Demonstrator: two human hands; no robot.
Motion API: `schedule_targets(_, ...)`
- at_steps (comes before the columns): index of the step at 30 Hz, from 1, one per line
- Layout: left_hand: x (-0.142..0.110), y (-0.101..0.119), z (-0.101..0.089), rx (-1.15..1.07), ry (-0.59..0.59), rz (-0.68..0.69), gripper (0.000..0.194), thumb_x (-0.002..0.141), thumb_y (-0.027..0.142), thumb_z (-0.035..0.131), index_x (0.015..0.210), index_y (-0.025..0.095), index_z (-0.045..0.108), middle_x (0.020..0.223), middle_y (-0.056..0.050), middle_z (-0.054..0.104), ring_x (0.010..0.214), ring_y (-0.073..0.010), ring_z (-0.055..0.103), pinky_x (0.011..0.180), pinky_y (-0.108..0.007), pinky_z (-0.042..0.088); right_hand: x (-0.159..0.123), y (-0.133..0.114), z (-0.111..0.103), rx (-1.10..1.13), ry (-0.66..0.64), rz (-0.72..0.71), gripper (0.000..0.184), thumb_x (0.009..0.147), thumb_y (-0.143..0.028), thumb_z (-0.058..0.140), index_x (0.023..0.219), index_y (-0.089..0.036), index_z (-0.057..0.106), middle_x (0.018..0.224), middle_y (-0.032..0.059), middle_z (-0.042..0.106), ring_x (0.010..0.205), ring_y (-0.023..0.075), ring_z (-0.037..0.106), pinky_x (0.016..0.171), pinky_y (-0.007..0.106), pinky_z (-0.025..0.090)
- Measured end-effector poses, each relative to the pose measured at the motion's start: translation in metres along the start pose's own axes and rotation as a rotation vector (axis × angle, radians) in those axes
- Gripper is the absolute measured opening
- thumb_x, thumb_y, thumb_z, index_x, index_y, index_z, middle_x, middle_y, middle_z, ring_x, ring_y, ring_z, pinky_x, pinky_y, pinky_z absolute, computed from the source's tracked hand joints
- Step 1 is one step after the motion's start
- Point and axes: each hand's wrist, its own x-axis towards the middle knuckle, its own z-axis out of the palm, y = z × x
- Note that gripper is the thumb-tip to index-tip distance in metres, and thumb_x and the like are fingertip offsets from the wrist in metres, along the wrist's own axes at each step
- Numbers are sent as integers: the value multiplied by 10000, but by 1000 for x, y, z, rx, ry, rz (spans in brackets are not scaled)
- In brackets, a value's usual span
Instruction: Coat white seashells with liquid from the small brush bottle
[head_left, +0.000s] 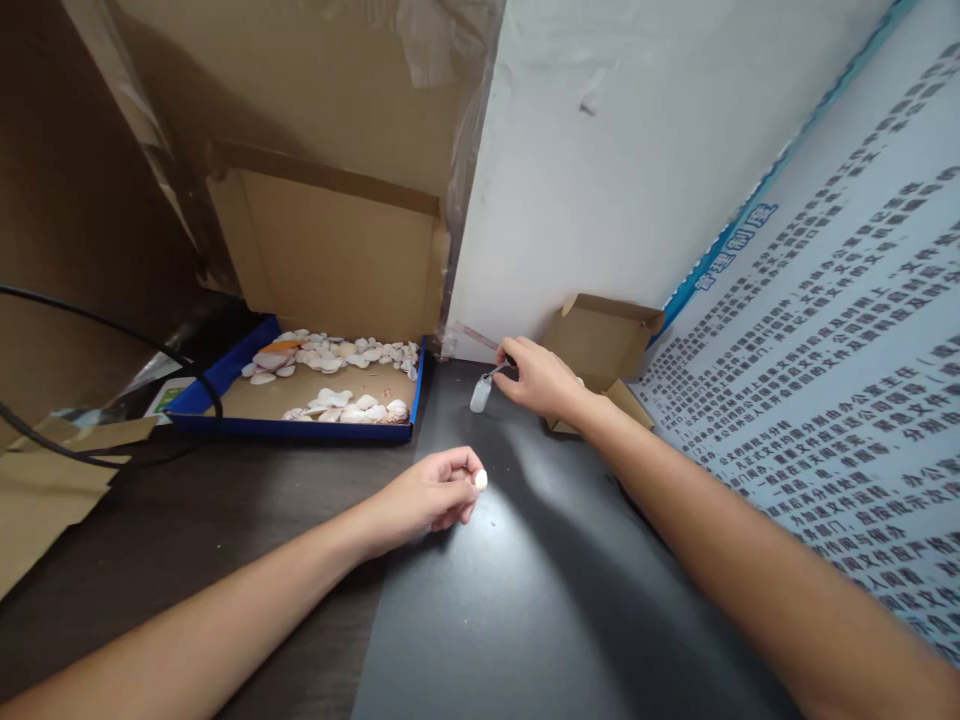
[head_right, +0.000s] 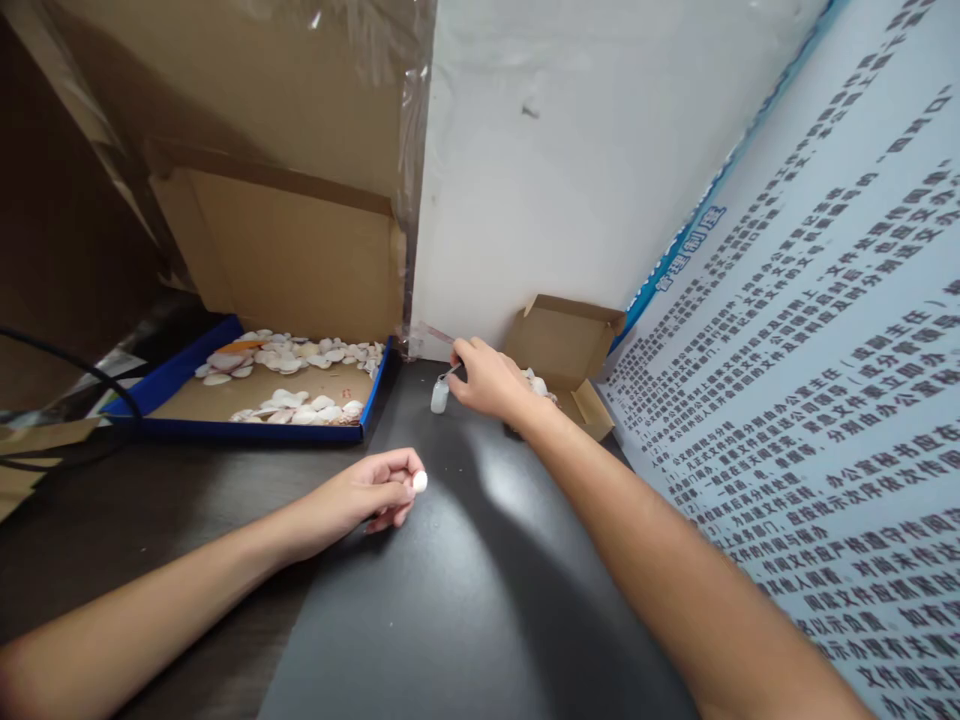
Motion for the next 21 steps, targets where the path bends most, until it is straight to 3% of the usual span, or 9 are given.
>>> schedule_targets(8,-2,1,1,28,0,-21,150,793,299,554,806,191,450,578,52,506,453,-60,340,459,-202,240,10,8,4,18,-72,-62,200,765,-258,638,916,-182,530,889,40,574,763,150,493,658,242,341)
schedule_targets(21,-2,2,0,49,-13,-21,147,792,298,558,823,185,469,587,50,519,459,-60,361,461,-195,267,14,12,8,60,-51,-15,271,735,-305,703,848,-183,489,816,9,566,694,130,453,616,234,312)
